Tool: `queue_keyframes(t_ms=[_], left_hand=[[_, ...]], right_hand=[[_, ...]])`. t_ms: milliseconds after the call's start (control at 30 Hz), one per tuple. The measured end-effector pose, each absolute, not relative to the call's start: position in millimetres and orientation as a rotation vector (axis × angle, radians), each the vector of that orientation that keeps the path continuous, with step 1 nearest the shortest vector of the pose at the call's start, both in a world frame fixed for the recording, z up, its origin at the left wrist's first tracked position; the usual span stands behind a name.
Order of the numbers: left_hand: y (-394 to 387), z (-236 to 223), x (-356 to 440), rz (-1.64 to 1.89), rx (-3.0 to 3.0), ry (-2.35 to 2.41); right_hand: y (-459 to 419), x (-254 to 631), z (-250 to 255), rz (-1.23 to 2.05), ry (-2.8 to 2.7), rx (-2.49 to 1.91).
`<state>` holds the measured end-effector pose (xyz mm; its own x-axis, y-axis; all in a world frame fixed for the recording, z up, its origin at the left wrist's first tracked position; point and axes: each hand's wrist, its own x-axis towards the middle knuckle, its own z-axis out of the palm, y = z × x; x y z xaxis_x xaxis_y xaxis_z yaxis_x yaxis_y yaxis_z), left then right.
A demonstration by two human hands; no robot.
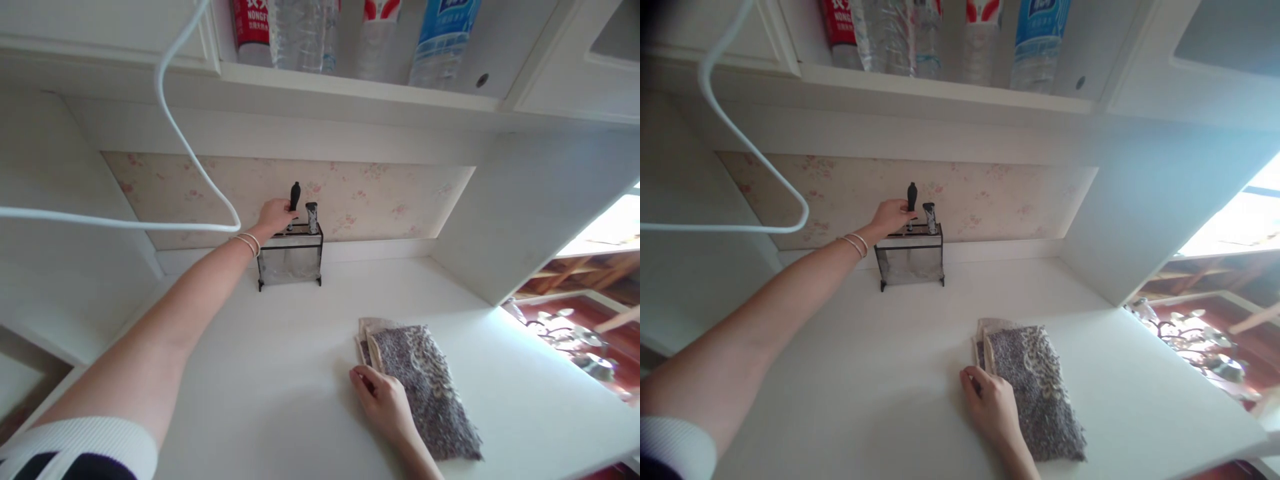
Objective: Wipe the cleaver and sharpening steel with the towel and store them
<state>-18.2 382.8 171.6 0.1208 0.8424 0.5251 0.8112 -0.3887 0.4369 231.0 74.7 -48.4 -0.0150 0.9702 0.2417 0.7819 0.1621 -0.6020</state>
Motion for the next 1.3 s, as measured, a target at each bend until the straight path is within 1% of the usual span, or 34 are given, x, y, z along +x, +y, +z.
queue_keyframes(t_ms=[133, 400, 767, 900, 1000, 1067, 1100, 1167, 1300], left_hand=[[383.8, 147.5, -24.4, 1.063, 2.327, 1.759], [390.7, 139.8, -36.5, 0.954, 2.385, 1.749], [390.5, 135.7, -35.1, 1.019, 2.340, 1.678], [379.1, 141.2, -45.2, 1.146, 2.311, 1.655], [371.4, 142.5, -65.1, 1.421, 2.143, 1.704], [366.9, 137.2, -80.8, 1.595, 1.864, 1.744], [364.4, 132.0, -87.7, 1.628, 1.728, 1.757], [357.7, 116.7, -97.0, 1.583, 1.550, 1.764], [341.5, 77.0, -94.1, 1.373, 1.440, 1.682]], right_hand=[[75.5, 230.6, -47.6, 0.401, -1.812, -1.661], [77.4, 229.5, -46.7, 0.391, -1.790, -1.655], [76.7, 229.9, -46.4, 0.389, -1.789, -1.644], [75.7, 230.4, -47.5, 0.397, -1.788, -1.650], [75.5, 230.9, -48.4, 0.396, -1.805, -1.660], [75.8, 231.0, -48.8, 0.391, -1.825, -1.669], [76.1, 231.1, -49.1, 0.387, -1.836, -1.673], [76.7, 231.3, -49.9, 0.383, -1.856, -1.681], [77.2, 231.8, -51.7, 0.381, -1.863, -1.694]])
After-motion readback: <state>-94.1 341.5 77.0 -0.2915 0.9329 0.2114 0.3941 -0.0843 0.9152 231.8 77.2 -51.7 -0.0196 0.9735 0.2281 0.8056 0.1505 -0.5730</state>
